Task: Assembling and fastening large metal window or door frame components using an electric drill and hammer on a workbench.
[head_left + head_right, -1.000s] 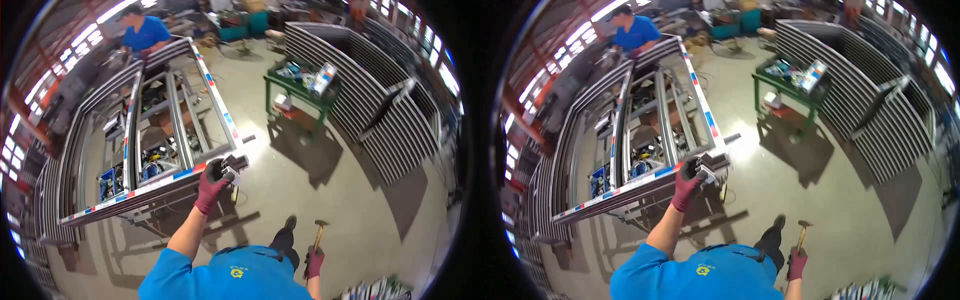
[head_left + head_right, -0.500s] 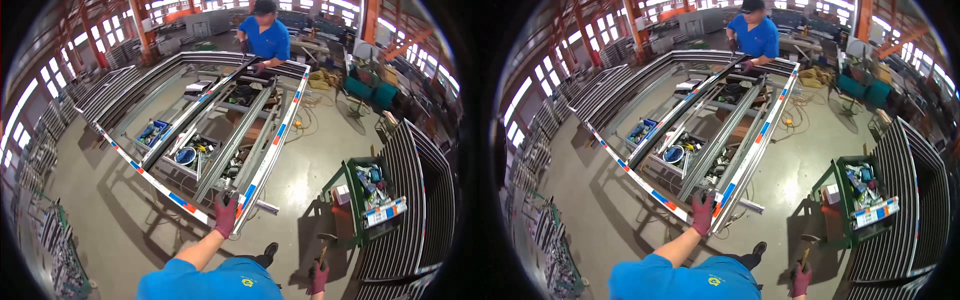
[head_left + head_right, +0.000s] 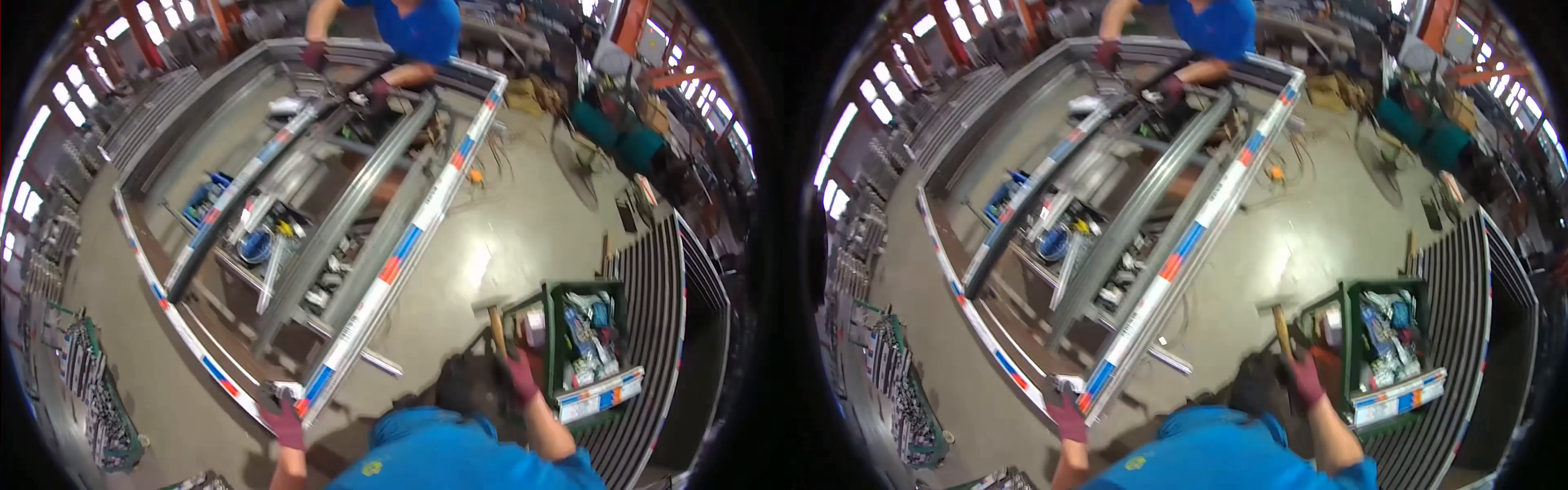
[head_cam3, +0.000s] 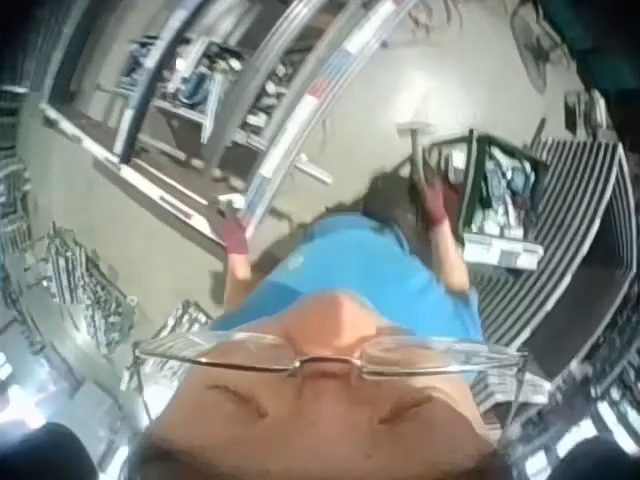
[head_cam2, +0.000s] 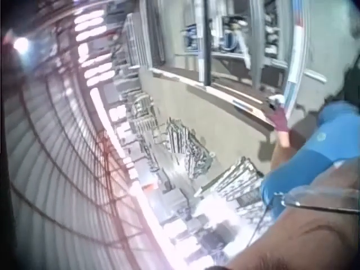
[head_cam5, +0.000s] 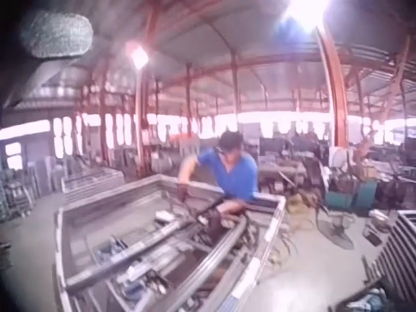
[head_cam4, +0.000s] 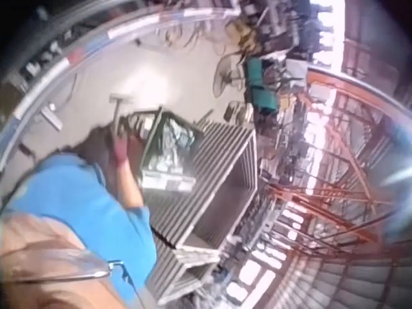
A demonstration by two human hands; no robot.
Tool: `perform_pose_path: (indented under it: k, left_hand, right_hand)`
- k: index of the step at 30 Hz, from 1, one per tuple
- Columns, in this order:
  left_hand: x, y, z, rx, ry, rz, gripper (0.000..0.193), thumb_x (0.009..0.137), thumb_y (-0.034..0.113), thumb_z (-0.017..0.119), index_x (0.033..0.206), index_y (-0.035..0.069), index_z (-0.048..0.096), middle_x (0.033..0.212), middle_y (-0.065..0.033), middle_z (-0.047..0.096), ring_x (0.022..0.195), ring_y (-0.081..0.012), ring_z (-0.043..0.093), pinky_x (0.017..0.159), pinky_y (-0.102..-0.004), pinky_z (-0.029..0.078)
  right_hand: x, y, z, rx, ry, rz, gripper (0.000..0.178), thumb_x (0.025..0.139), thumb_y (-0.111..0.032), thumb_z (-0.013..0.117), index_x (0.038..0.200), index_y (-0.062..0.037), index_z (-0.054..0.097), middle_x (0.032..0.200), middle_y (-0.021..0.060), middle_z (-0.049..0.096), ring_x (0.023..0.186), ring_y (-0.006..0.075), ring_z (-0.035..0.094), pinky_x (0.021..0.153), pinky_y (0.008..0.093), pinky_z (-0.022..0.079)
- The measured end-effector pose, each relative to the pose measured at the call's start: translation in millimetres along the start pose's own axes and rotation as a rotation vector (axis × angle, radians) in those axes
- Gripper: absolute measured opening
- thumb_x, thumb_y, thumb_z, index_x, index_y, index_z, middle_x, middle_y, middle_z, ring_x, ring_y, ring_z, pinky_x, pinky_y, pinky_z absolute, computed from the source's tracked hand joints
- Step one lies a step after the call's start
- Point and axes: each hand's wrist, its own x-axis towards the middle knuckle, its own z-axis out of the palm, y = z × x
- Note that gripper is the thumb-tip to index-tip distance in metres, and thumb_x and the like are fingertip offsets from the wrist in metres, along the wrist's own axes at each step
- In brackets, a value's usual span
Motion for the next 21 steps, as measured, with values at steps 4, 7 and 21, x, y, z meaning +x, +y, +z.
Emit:
perform_pose_path:
  k: [4,7,21]
  left_hand:
    - [10,5,17,-0.138,0.118,0.0,0.048,0.101,0.001,0.064,0.147,-0.004,0.05,0.136,-0.0144,0.062,0.124,-0.021,0.059,0.104,-0.0327,0.049]
    - [29,13,33,-0.016,0.245,0.016,0.036,0.101,0.008,0.068,0.134,-0.004,0.06,0.12,-0.0082,0.066,0.104,-0.0162,0.062,0.089,-0.0317,0.053]
    - [68,163,345,-0.479,-0.095,-0.213,0.058,0.1,0.014,0.069,0.153,0.0,0.049,0.147,-0.0098,0.056,0.133,-0.0233,0.06,0.099,-0.0293,0.052]
  right_hand:
    - [111,-116,-8,-0.204,-0.232,-0.105,0.033,0.107,-0.034,0.062,0.12,-0.004,0.069,0.076,0.0022,0.063,0.06,0.0093,0.056,0.053,0.0275,0.044]
    - [178,-186,-10,-0.261,-0.249,-0.194,0.044,0.109,-0.038,0.057,0.137,-0.0039,0.06,0.071,0.0049,0.06,0.053,0.011,0.054,0.051,0.0271,0.044]
    - [411,-360,40,-0.587,-0.536,-0.1,0.03,0.101,-0.031,0.063,0.101,-0.001,0.065,0.079,0.0056,0.065,0.057,0.0116,0.055,0.052,0.0301,0.045]
